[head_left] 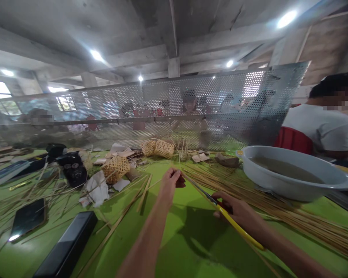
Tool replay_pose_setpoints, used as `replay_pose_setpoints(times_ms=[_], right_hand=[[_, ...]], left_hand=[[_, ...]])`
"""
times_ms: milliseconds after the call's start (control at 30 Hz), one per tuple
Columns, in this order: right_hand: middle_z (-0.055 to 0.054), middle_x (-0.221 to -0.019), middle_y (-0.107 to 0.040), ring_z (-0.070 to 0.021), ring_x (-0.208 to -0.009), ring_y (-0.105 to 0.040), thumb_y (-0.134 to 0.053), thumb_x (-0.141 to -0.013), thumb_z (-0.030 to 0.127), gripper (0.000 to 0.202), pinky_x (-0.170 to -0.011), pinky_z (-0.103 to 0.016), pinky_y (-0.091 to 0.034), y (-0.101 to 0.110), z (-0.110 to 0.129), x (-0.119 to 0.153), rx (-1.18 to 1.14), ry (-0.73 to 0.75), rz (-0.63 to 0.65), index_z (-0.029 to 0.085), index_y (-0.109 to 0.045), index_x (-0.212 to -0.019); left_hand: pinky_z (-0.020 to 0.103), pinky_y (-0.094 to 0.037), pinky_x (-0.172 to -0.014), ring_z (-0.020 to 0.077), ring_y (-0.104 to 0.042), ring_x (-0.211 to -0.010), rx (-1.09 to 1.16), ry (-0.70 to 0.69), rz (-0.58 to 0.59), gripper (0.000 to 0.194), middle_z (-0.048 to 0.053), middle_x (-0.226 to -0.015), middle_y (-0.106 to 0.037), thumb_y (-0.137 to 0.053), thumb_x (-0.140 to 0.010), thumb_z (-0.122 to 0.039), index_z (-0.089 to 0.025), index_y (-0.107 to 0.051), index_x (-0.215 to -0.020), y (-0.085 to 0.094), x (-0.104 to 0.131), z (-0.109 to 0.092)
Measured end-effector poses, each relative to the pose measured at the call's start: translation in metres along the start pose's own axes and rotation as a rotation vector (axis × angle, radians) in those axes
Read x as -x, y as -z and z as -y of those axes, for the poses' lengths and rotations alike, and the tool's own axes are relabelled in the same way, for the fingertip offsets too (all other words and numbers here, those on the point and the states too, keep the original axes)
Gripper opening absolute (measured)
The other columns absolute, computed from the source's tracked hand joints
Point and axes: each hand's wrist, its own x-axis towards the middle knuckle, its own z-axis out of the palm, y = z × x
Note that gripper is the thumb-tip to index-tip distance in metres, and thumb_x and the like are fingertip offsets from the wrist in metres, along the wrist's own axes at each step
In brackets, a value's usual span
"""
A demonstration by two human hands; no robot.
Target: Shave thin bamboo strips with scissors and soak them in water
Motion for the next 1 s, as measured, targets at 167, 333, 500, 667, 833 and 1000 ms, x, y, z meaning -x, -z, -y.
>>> replay_pose_setpoints(times_ms=[167,333,500,667,833,1000], right_hand=[[0.004,-0.064,-0.056,-0.0175,-0.062,-0.051,-0.060,-0.078,0.051,0.042,-0.057,-0.025,-0.032,-0.0014,-0.0027,-0.0035,-0.017,-0.011,0.008,0.023,-0.059,-0.110],[0.005,-0.063,-0.056,-0.0162,-0.060,-0.050,-0.062,-0.075,0.050,0.042,-0.056,-0.025,-0.031,-0.0029,-0.0012,-0.0047,-0.109,-0.023,0.020,0.022,-0.060,-0.106],[0.007,-0.057,-0.046,-0.0139,-0.055,-0.043,-0.061,-0.075,0.053,0.042,-0.053,-0.024,-0.026,-0.0048,0.0003,-0.0041,-0.112,-0.021,0.011,0.023,-0.060,-0.105],[0.005,-0.061,-0.052,-0.0151,-0.058,-0.047,-0.062,-0.075,0.050,0.042,-0.054,-0.024,-0.030,-0.0038,0.0021,-0.0004,-0.094,-0.021,-0.029,0.023,-0.060,-0.107],[0.004,-0.067,-0.058,-0.0175,-0.062,-0.051,-0.061,-0.078,0.047,0.043,-0.057,-0.025,-0.034,-0.0037,0.0001,0.0018,0.011,-0.019,-0.056,0.025,-0.057,-0.114],[0.004,-0.065,-0.058,-0.0185,-0.061,-0.053,-0.059,-0.078,0.045,0.039,-0.057,-0.025,-0.033,-0.0047,-0.0009,0.0004,0.049,-0.028,-0.076,0.026,-0.058,-0.113]], left_hand=[[0.023,-0.051,-0.056,0.0096,-0.056,-0.051,0.007,-0.003,0.004,0.028,-0.001,-0.060,-0.061,-0.068,-0.075,-0.043,-0.017,-0.057,-0.074,0.0004,0.0006,-0.0004],[0.023,-0.051,-0.056,0.0095,-0.056,-0.051,0.008,-0.004,-0.003,0.028,-0.001,-0.061,-0.061,-0.067,-0.075,-0.043,-0.017,-0.057,-0.074,0.0002,0.0012,-0.0005],[0.025,-0.051,-0.057,0.0104,-0.057,-0.052,0.003,-0.010,0.013,0.028,0.000,-0.062,-0.062,-0.066,-0.075,-0.044,-0.017,-0.057,-0.074,0.0002,0.0015,-0.0026],[0.026,-0.051,-0.058,0.0108,-0.057,-0.052,-0.023,-0.022,0.048,0.029,0.001,-0.064,-0.062,-0.066,-0.075,-0.045,-0.018,-0.058,-0.075,0.0021,0.0021,-0.0063],[0.025,-0.050,-0.056,0.0112,-0.056,-0.054,-0.040,-0.038,0.064,0.030,0.001,-0.062,-0.060,-0.068,-0.074,-0.046,-0.017,-0.058,-0.073,-0.0009,0.0020,-0.0042],[0.025,-0.050,-0.056,0.0113,-0.056,-0.054,-0.020,-0.029,0.094,0.032,0.001,-0.062,-0.061,-0.067,-0.074,-0.048,-0.017,-0.058,-0.074,-0.0063,0.0042,-0.0043]])
